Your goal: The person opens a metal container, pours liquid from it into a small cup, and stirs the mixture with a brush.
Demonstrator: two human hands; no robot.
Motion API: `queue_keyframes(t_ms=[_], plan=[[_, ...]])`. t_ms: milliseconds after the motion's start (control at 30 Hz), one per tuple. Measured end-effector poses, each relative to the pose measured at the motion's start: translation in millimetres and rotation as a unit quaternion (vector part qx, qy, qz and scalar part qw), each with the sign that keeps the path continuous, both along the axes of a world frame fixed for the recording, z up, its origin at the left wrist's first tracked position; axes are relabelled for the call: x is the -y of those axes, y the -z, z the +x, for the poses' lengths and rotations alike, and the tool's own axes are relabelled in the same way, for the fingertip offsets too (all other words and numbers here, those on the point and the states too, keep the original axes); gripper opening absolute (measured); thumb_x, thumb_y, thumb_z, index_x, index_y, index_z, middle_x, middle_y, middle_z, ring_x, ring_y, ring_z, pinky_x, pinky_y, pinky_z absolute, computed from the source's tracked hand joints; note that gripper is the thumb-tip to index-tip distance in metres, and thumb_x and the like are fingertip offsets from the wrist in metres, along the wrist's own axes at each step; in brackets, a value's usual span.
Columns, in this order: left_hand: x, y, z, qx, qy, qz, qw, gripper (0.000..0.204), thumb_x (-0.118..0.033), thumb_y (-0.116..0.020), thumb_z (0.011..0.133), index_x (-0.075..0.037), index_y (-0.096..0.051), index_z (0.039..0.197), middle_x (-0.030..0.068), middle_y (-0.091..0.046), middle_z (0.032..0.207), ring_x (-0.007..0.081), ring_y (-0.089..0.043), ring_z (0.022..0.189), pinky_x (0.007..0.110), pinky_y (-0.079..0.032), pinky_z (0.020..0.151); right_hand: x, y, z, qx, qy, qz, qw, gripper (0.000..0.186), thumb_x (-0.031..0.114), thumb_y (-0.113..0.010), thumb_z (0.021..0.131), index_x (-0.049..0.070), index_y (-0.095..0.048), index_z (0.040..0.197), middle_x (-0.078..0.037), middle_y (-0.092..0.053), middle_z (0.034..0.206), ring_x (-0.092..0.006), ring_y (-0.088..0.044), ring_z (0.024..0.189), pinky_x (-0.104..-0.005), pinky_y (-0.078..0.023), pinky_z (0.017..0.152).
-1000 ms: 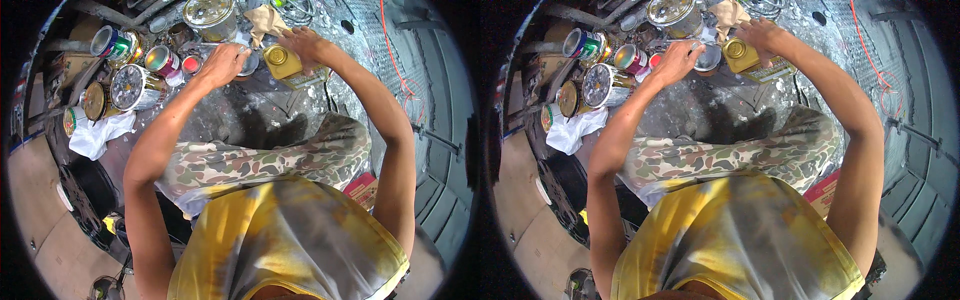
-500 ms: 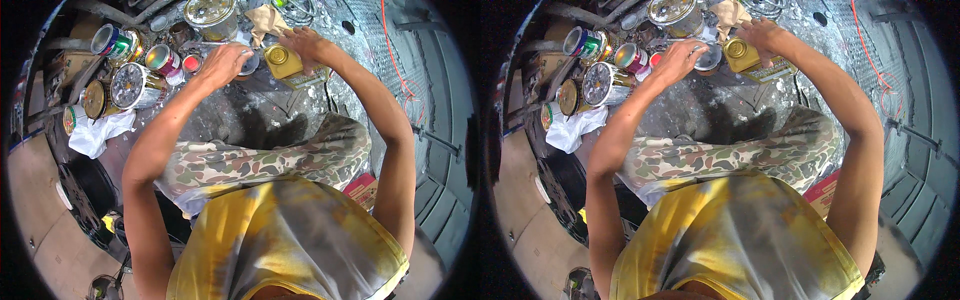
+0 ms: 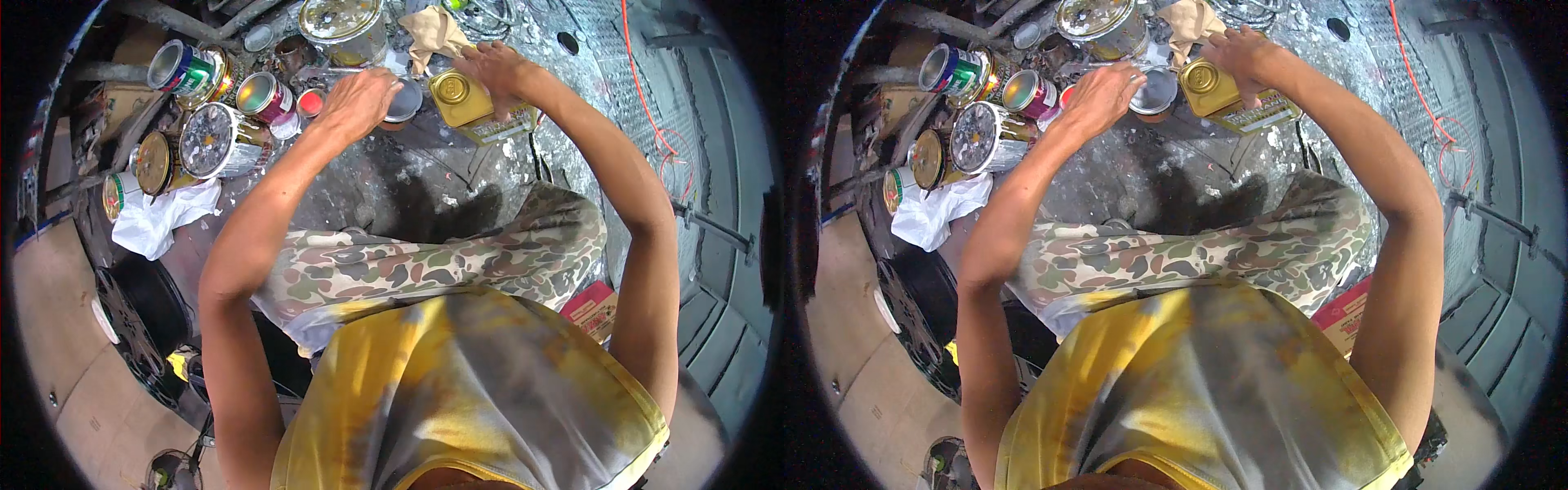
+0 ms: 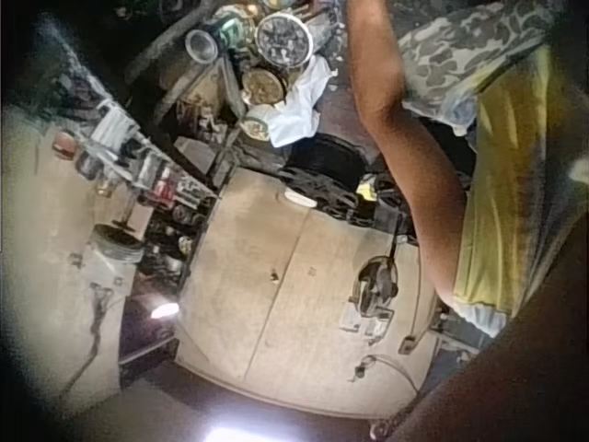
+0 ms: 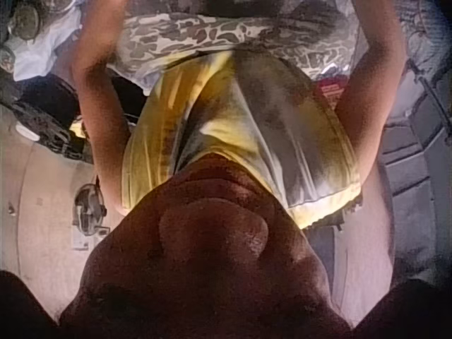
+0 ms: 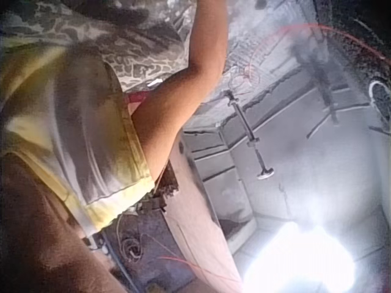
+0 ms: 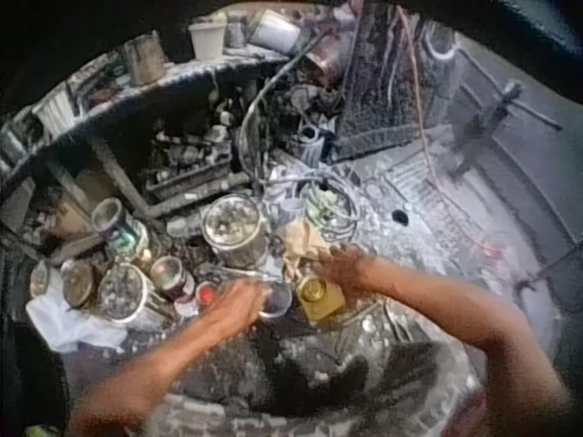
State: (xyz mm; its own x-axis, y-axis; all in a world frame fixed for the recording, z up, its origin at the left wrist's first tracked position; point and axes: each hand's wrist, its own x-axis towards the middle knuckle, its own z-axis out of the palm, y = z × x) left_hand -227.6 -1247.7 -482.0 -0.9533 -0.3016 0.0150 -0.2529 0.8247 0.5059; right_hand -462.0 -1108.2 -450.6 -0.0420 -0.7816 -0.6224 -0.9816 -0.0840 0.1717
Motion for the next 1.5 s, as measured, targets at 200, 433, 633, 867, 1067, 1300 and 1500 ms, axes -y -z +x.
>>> queue_keyframes(t_ms=[200,433,633,867,1067,1300,1500], plan=[[0,0,0,-0.048,0.016,0.058,0.997,0.028,-0.023,-0.059,0.102,0.0,-0.072,0.108,0.0211,-0.071,0.102,0.0429,-0.066,0.1,0.051,-0.052,0.085,3,-7,3,0.004,0.01,0.013,1.0,0.132,0.029,-0.099,0.043,0.011,-0.032,0.155,-0.018,-0.043,0.154,-0.0374,-0.041,0.144,-0.0475,-0.034,0.119],[-5,-3,0,0.028,0.024,-0.011,0.999,0.029,-0.023,-0.057,0.103,0.001,-0.072,0.11,0.0205,-0.072,0.108,0.0441,-0.065,0.102,0.051,-0.052,0.089,2,-3,2,0.009,0.014,0.007,1.0,0.133,0.029,-0.099,0.042,0.012,-0.031,0.155,-0.019,-0.043,0.155,-0.0384,-0.042,0.144,-0.0484,-0.034,0.119],[1,-3,0,-0.054,0.038,0.109,0.992,0.03,-0.023,-0.057,0.103,0.001,-0.071,0.112,0.0232,-0.071,0.107,0.0451,-0.065,0.103,0.05,-0.051,0.091,5,-3,3,0.0,0.005,0.007,1.0,0.13,0.029,-0.099,0.041,0.011,-0.034,0.152,-0.019,-0.046,0.151,-0.0374,-0.045,0.141,-0.0481,-0.036,0.117],[2,-10,-2,0.037,-0.003,0.053,0.998,0.028,-0.023,-0.059,0.102,0.0,-0.071,0.114,0.0224,-0.071,0.109,0.0431,-0.066,0.104,0.048,-0.052,0.091,1,-1,1,-0.004,-0.001,0.005,1.0,0.129,0.029,-0.099,0.042,0.011,-0.034,0.152,-0.018,-0.047,0.149,-0.0361,-0.047,0.139,-0.0461,-0.039,0.114],[3,12,3,-0.086,0.03,0.064,0.994,0.028,-0.023,-0.057,0.103,0.0,-0.071,0.113,0.024,-0.071,0.102,0.045,-0.066,0.098,0.052,-0.052,0.086,5,-2,7,-0.016,-0.011,0.002,1.0,0.13,0.031,-0.098,0.043,0.011,-0.032,0.154,-0.017,-0.049,0.148,-0.0361,-0.047,0.139,-0.0452,-0.038,0.115],[0,-10,-4,0.018,-0.008,0.072,0.997,0.029,-0.024,-0.056,0.104,0.0,-0.071,0.11,0.0215,-0.072,0.102,0.0442,-0.067,0.099,0.051,-0.052,0.088,2,0,1,-0.004,0.0,0.0,1.0,0.133,0.031,-0.098,0.042,0.011,-0.031,0.155,-0.017,-0.047,0.15,-0.0373,-0.045,0.141,-0.0463,-0.037,0.116],[7,11,2,-0.068,0.009,0.023,0.997,0.031,-0.028,-0.057,0.103,-0.001,-0.072,0.111,0.0221,-0.072,0.1,0.0426,-0.067,0.099,0.05,-0.052,0.087,5,2,0,0.002,0.0,0.006,1.0,0.133,0.031,-0.098,0.042,0.012,-0.032,0.156,-0.018,-0.044,0.153,-0.0379,-0.043,0.142,-0.0474,-0.036,0.117]])
